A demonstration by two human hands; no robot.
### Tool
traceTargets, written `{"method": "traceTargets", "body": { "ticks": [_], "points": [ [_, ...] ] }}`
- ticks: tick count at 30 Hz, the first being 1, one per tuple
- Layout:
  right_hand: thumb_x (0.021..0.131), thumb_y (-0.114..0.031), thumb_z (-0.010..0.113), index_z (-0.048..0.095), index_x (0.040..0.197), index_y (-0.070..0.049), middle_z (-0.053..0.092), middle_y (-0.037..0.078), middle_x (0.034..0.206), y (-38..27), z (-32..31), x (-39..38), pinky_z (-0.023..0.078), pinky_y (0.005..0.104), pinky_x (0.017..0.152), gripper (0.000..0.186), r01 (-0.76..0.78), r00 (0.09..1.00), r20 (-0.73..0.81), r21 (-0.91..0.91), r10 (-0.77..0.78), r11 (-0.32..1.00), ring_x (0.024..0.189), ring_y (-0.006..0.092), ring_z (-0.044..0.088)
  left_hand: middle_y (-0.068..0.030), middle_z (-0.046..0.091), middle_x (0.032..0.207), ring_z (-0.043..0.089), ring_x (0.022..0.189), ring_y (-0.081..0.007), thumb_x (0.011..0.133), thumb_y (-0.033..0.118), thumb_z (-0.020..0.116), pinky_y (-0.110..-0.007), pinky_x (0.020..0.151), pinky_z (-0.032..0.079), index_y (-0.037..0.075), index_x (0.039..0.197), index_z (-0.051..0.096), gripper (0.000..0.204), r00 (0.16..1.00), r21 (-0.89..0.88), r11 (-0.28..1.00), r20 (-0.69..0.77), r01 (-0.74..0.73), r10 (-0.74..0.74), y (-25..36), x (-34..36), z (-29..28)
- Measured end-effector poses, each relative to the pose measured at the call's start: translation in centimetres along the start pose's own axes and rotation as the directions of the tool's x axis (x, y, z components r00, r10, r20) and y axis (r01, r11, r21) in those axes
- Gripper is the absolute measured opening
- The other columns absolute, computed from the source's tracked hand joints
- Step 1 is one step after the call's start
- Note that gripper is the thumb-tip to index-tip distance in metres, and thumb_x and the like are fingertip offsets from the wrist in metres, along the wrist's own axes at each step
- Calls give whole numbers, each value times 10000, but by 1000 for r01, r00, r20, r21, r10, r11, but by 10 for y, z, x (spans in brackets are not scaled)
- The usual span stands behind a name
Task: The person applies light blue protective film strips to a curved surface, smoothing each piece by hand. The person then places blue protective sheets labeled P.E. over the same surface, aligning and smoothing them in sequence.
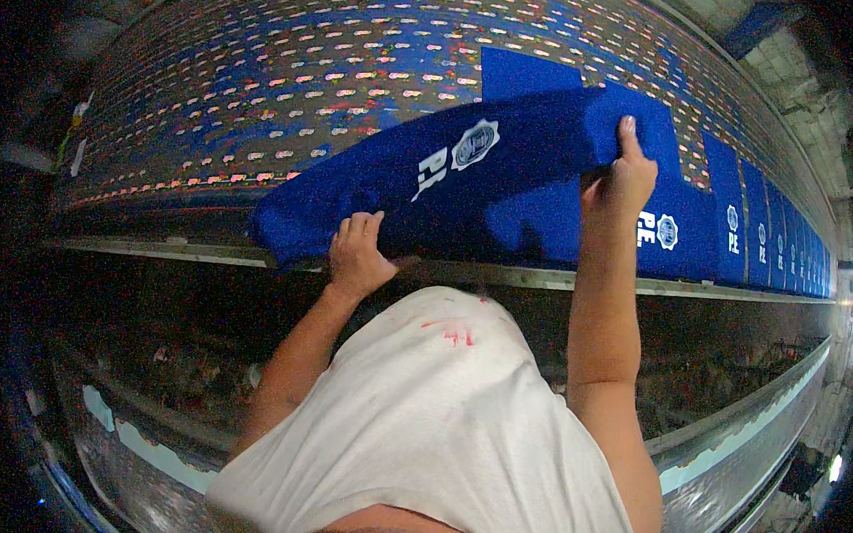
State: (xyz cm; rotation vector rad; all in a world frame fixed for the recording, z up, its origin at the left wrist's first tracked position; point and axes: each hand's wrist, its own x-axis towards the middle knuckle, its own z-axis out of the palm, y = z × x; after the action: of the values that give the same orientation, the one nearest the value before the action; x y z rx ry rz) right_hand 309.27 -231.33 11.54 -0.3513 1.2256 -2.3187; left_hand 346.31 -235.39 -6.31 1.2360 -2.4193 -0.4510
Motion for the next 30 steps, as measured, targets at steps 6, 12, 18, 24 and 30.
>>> {"method": "traceTargets", "body": {
  "ticks": [6,12,18,24,30],
  "points": [
    [1139,-189,615,698,1267,70,789,230,1195,-48,25,39,680,525,935,301,-17,991,131,163,-5,986,1031,358,805,-165,746,1123,701,1103,-393,823,10,723,-481,1007,553,54,1202,786,387,951,-78,994,-291,81,-101,-79,-1,14],
    [1140,-215,614,724,1268,23,787,166,1224,-120,-43,67,633,512,986,292,117,988,74,205,-134,972,1056,335,777,-160,785,1188,740,1141,-334,853,38,708,-434,1057,558,24,1247,798,405,865,-99,974,-449,201,-224,-101,17,-85],
    [1136,-258,620,746,1275,55,777,134,1202,-196,-158,39,606,452,980,365,361,885,-248,-169,-394,917,1001,296,767,-177,789,1194,754,1136,-367,938,44,707,-454,1017,587,-1,1259,792,336,780,92,996,-625,17,44,-88,37,-127],
    [1046,-547,716,772,1210,149,808,119,1056,-340,-399,49,577,358,922,717,188,720,-484,-553,-497,811,859,205,732,-183,785,1177,748,1140,-389,880,-71,638,-474,1055,564,11,1258,788,415,855,5,969,-470,-248,221,-43,55,-104],
    [991,-294,806,719,1305,166,759,186,1291,-325,-487,133,579,416,1002,565,92,622,-623,-544,-475,834,1033,303,751,-245,771,1159,750,1105,-441,788,-121,543,-497,1010,583,52,1280,780,574,935,195,964,-271,-181,230,-12,97,-74]
  ]
}}
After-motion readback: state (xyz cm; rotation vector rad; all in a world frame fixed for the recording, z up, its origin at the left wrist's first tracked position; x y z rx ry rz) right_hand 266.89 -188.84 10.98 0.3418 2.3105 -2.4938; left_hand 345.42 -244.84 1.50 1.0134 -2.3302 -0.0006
